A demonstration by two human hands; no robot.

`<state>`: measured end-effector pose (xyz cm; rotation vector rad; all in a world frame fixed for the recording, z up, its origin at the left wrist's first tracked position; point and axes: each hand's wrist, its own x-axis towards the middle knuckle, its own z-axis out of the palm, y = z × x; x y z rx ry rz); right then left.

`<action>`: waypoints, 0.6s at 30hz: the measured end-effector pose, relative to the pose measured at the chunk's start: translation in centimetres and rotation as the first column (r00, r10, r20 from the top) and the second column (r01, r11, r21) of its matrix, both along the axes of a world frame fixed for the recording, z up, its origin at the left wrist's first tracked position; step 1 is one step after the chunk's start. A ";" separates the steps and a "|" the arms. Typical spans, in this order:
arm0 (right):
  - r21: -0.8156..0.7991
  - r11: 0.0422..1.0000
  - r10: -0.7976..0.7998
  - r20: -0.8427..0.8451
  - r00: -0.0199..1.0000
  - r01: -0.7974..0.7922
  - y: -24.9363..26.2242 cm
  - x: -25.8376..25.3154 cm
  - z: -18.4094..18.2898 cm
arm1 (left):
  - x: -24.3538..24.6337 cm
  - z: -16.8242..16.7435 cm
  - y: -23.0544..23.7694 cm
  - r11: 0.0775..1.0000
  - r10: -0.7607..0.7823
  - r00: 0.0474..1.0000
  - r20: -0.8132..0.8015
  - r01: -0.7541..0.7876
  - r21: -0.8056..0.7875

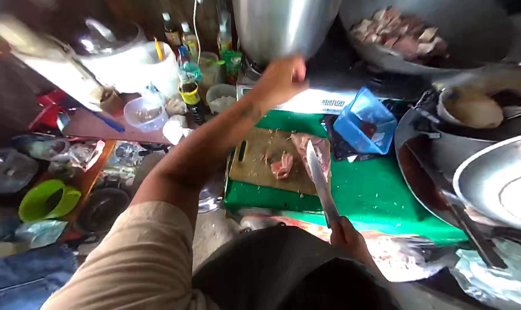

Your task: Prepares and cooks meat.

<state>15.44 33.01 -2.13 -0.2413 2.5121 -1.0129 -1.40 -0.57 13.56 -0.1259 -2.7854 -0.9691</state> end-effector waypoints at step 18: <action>-0.003 1.000 0.006 -0.079 0.997 -0.007 -2.8 0.1 -1.3 | 10.0 -17.9 4.2 0.911 -0.153 0.901 0.406 -0.031 0.411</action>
